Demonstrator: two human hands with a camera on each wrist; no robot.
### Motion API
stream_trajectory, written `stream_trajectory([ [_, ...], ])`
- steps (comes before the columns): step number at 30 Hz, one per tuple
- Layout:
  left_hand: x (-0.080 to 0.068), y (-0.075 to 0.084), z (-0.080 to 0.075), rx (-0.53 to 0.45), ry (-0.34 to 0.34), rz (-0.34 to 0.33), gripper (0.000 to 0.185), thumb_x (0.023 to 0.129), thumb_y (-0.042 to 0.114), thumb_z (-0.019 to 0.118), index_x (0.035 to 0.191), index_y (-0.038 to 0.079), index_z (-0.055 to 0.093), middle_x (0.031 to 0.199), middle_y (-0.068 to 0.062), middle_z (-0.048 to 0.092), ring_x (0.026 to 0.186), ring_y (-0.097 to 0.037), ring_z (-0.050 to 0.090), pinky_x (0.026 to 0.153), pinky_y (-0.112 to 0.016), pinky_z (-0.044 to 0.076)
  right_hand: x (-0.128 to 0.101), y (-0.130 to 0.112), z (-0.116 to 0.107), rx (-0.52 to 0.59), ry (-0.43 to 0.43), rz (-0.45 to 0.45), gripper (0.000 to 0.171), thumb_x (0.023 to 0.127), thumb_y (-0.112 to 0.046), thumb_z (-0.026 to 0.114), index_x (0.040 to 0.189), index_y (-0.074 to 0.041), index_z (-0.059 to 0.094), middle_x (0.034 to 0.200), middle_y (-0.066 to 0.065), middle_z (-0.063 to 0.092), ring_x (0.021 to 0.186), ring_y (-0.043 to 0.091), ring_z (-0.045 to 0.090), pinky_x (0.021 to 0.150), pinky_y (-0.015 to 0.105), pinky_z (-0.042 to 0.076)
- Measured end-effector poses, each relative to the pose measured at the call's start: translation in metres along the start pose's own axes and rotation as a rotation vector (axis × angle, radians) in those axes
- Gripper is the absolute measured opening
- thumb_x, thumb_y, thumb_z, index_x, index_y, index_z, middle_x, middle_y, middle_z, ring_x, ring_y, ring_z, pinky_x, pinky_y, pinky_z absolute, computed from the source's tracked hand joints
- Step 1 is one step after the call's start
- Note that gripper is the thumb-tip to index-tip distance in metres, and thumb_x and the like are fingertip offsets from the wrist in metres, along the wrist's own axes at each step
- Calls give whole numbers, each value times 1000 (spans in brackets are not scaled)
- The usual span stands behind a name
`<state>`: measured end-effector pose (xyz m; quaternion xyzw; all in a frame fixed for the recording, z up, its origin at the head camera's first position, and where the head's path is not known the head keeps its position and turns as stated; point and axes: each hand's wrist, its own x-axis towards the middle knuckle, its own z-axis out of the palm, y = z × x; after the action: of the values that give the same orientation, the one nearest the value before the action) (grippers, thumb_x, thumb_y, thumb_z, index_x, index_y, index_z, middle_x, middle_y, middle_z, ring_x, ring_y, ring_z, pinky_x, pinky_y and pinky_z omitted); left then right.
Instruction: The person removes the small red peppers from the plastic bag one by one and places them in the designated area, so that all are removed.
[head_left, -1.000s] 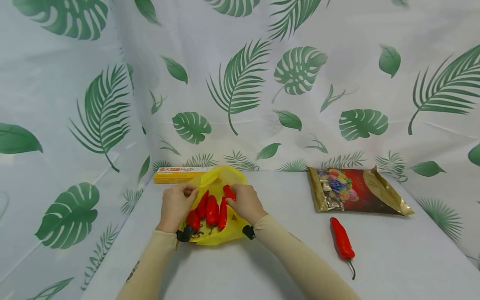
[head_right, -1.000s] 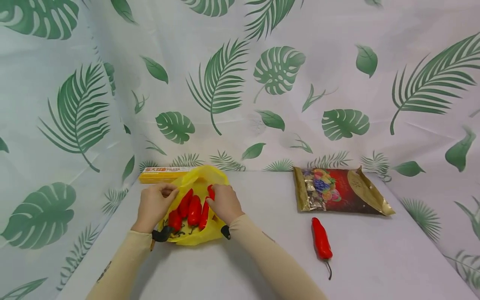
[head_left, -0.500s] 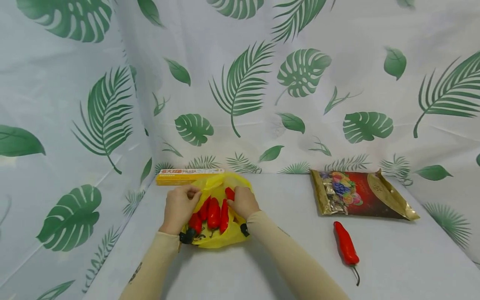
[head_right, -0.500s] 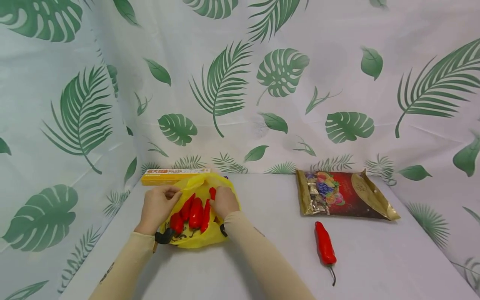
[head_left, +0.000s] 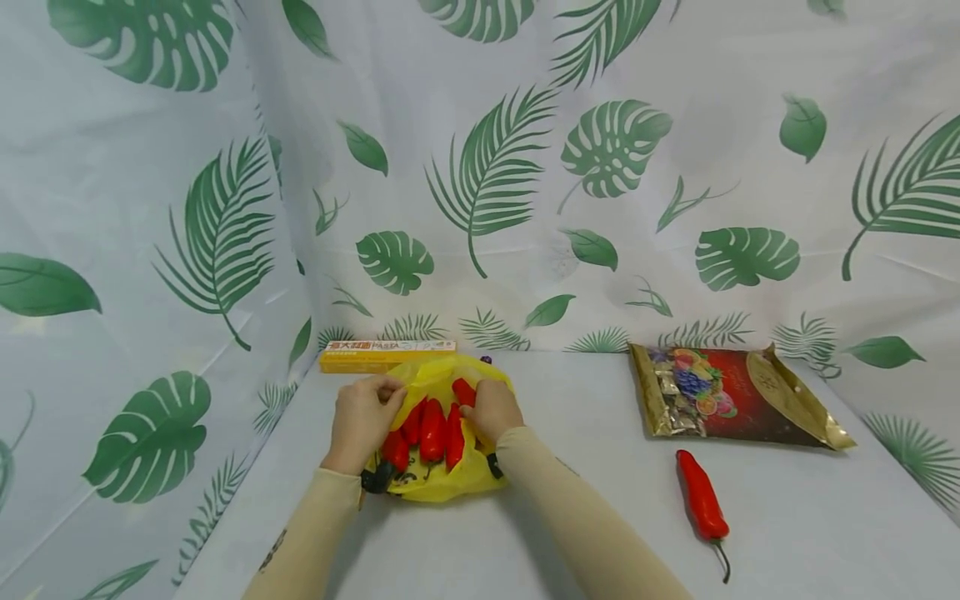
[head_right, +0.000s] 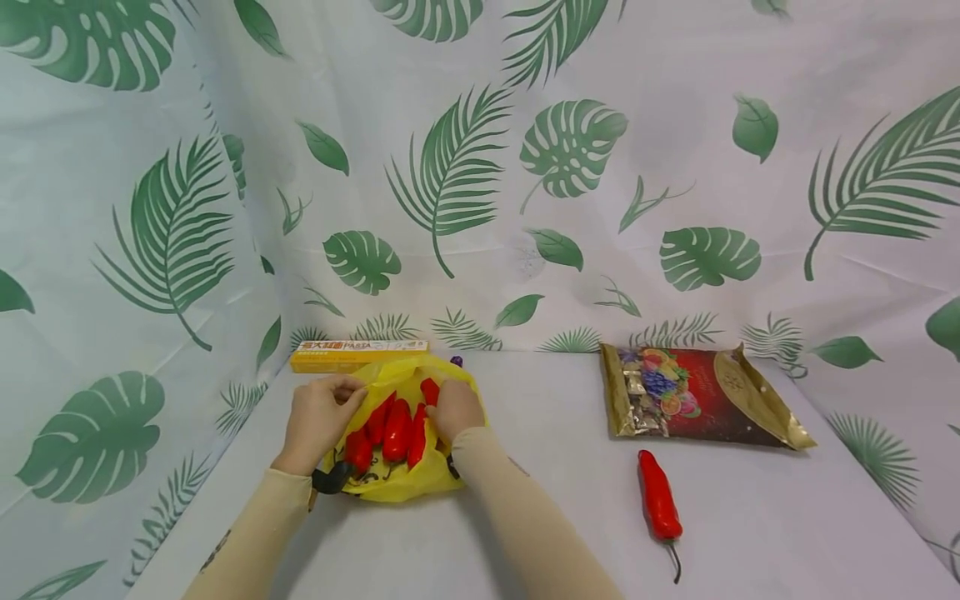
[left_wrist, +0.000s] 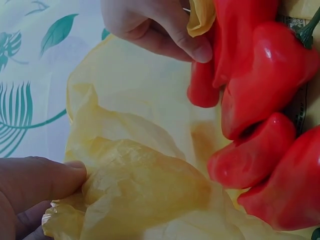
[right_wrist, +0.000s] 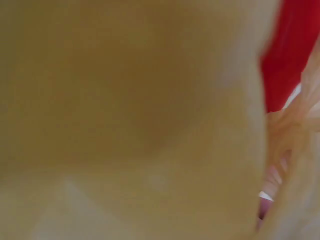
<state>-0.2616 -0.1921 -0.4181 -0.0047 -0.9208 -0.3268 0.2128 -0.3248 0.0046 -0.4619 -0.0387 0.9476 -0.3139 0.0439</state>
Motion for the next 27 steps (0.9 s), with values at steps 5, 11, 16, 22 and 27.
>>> stream_trajectory([
  [5,-2,2,2,-4,10,13,11,94,18,78,95,7,81,81,-7,79,62,-13,68,56,-25,54,2,5,1,21,12,-7,27,90,-23,81,102,-1,69,87,6,67,80,22,59,85,36,58],
  [11,-2,4,5,-11,24,22,11,93,18,79,94,8,81,79,-6,79,62,-12,67,54,-23,53,3,9,1,58,27,-16,16,88,-16,79,90,-3,70,79,6,64,75,22,57,75,32,55],
  [16,-2,6,6,-11,20,26,12,93,19,79,94,7,82,79,-6,79,61,-12,67,55,-25,54,1,11,-1,94,50,-30,14,86,-14,78,87,-2,71,77,6,65,72,22,57,69,30,54],
  [22,-1,9,8,-7,21,26,12,93,18,79,94,7,82,79,-7,79,61,-13,68,55,-25,55,-5,7,-7,148,54,-60,12,87,-15,78,88,-4,74,76,5,68,70,21,59,63,26,53],
  [27,-1,12,9,4,14,26,13,94,20,78,95,7,82,82,-7,80,64,-14,69,56,-26,56,-10,2,-14,160,72,-125,16,90,-16,78,79,-7,71,65,1,57,60,17,50,53,23,41],
])
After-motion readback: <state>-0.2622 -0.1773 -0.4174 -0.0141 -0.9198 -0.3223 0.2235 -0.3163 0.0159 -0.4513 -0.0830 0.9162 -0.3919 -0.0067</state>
